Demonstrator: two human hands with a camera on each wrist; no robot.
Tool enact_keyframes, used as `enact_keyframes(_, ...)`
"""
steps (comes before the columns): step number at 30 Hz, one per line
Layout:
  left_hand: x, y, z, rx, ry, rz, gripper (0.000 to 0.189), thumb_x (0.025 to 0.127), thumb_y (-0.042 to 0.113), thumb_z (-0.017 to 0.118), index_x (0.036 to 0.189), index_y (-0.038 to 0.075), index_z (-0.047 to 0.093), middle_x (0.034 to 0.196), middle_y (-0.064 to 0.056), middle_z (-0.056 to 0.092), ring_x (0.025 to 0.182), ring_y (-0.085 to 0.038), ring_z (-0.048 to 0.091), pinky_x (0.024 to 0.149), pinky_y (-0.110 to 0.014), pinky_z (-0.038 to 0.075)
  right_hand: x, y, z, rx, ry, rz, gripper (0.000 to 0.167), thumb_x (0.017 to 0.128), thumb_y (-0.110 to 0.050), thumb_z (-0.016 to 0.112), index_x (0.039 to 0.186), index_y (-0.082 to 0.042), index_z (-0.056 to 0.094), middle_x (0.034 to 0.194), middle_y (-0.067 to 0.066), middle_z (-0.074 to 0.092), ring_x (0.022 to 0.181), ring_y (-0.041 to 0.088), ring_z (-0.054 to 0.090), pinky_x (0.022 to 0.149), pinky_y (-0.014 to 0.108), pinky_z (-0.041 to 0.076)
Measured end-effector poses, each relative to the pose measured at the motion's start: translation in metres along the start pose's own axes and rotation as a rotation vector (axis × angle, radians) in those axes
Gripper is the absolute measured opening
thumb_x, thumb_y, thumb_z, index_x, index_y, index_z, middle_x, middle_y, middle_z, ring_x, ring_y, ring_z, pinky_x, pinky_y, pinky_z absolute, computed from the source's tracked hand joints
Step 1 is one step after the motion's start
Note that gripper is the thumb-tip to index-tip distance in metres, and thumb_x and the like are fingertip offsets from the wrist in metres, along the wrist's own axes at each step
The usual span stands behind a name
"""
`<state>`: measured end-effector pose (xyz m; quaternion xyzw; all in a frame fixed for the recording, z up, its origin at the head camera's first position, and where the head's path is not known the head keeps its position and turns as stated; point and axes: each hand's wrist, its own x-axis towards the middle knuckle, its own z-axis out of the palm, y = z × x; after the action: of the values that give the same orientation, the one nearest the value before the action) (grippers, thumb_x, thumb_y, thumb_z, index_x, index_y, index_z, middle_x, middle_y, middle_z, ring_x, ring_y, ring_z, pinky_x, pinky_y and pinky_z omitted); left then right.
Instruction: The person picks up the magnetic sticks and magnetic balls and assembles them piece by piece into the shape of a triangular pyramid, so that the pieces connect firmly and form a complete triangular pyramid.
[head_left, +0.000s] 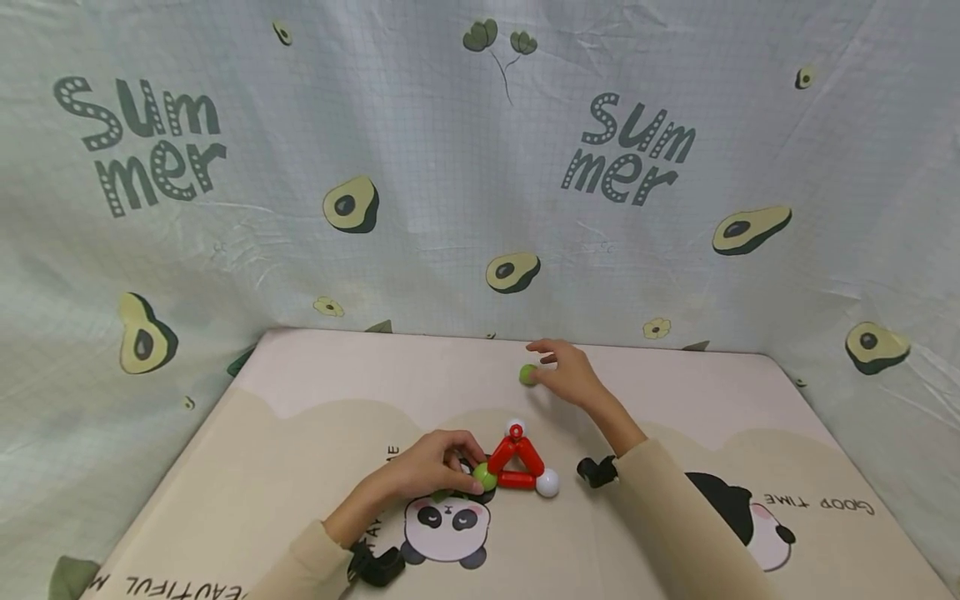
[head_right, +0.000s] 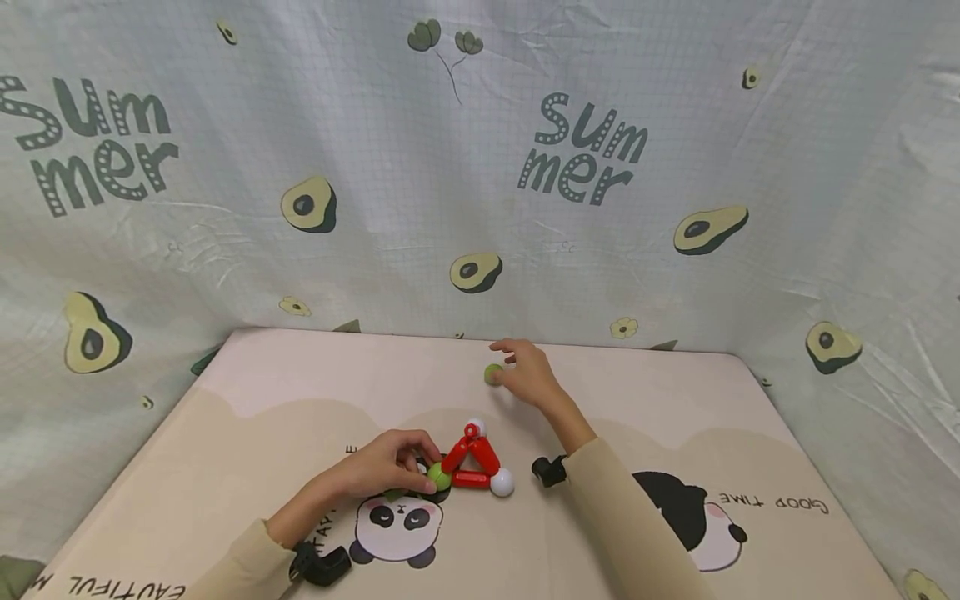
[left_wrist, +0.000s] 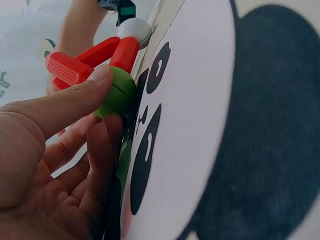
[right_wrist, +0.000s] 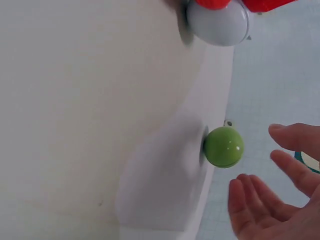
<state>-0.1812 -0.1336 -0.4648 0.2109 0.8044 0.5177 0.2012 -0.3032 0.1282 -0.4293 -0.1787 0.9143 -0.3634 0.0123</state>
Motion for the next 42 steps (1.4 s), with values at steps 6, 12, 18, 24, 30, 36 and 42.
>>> enact_keyframes(6, -0.001, 0.001, 0.002, -0.008, -0.005, -0.013, 0.029, 0.087, 0.016, 0.084, 0.111, 0.008, 0.069, 0.101, -0.004, 0.068, 0.075, -0.014, 0.060, 0.065, -0.022, 0.048, 0.007, 0.007, 0.003, 0.047, -0.077, 0.062, 0.048, 0.095, -0.016, 0.069, 0.140, -0.004, 0.059, 0.139, 0.023, 0.062, 0.126, 0.041, 0.063, 0.102, 0.054, 0.053)
enact_keyframes(12, -0.001, 0.001, 0.003, -0.008, -0.001, -0.014, 0.030, 0.087, 0.016, 0.084, 0.111, 0.008, 0.069, 0.101, -0.004, 0.068, 0.075, -0.015, 0.060, 0.066, -0.022, 0.048, 0.009, 0.013, 0.007, 0.019, -0.124, 0.038, 0.039, 0.095, -0.014, 0.068, 0.134, -0.006, 0.066, 0.137, 0.020, 0.065, 0.121, 0.040, 0.066, 0.097, 0.050, 0.056)
enact_keyframes(18, -0.001, 0.002, 0.003, -0.011, 0.002, -0.022, 0.030, 0.087, 0.016, 0.084, 0.112, 0.009, 0.069, 0.101, -0.005, 0.068, 0.076, -0.015, 0.060, 0.066, -0.022, 0.048, 0.008, 0.015, 0.008, -0.015, -0.141, 0.035, 0.030, 0.095, -0.012, 0.069, 0.124, -0.006, 0.071, 0.126, 0.016, 0.070, 0.115, 0.035, 0.067, 0.094, 0.044, 0.058)
enact_keyframes(24, -0.001, 0.003, 0.002, -0.009, 0.003, -0.019, 0.029, 0.087, 0.016, 0.084, 0.111, 0.008, 0.069, 0.101, -0.005, 0.068, 0.075, -0.015, 0.060, 0.065, -0.022, 0.047, 0.007, 0.017, 0.008, -0.022, -0.152, 0.068, 0.029, 0.094, -0.013, 0.072, 0.122, -0.009, 0.072, 0.125, 0.016, 0.070, 0.113, 0.034, 0.067, 0.088, 0.041, 0.059)
enact_keyframes(30, -0.001, 0.003, 0.002, -0.007, 0.000, -0.017, 0.029, 0.087, 0.016, 0.084, 0.111, 0.008, 0.069, 0.100, -0.004, 0.068, 0.075, -0.014, 0.060, 0.066, -0.022, 0.048, 0.006, 0.017, 0.008, -0.008, -0.145, 0.067, 0.029, 0.093, -0.013, 0.073, 0.122, -0.010, 0.073, 0.124, 0.016, 0.070, 0.112, 0.033, 0.067, 0.086, 0.039, 0.059)
enact_keyframes(36, 0.000, 0.003, 0.002, -0.009, 0.003, -0.017, 0.030, 0.087, 0.017, 0.084, 0.111, 0.009, 0.069, 0.100, -0.004, 0.068, 0.075, -0.014, 0.059, 0.065, -0.022, 0.047, 0.005, 0.019, 0.007, -0.009, -0.129, 0.029, 0.029, 0.092, -0.012, 0.072, 0.121, -0.007, 0.072, 0.120, 0.018, 0.071, 0.107, 0.033, 0.069, 0.079, 0.035, 0.059)
enact_keyframes(42, -0.001, 0.004, 0.001, -0.005, 0.006, -0.022, 0.030, 0.086, 0.017, 0.084, 0.111, 0.009, 0.070, 0.100, -0.005, 0.068, 0.075, -0.015, 0.061, 0.065, -0.023, 0.047, -0.001, 0.011, -0.002, 0.020, -0.107, -0.011, 0.031, 0.092, -0.012, 0.072, 0.122, -0.008, 0.072, 0.118, 0.016, 0.072, 0.105, 0.031, 0.070, 0.089, 0.044, 0.058)
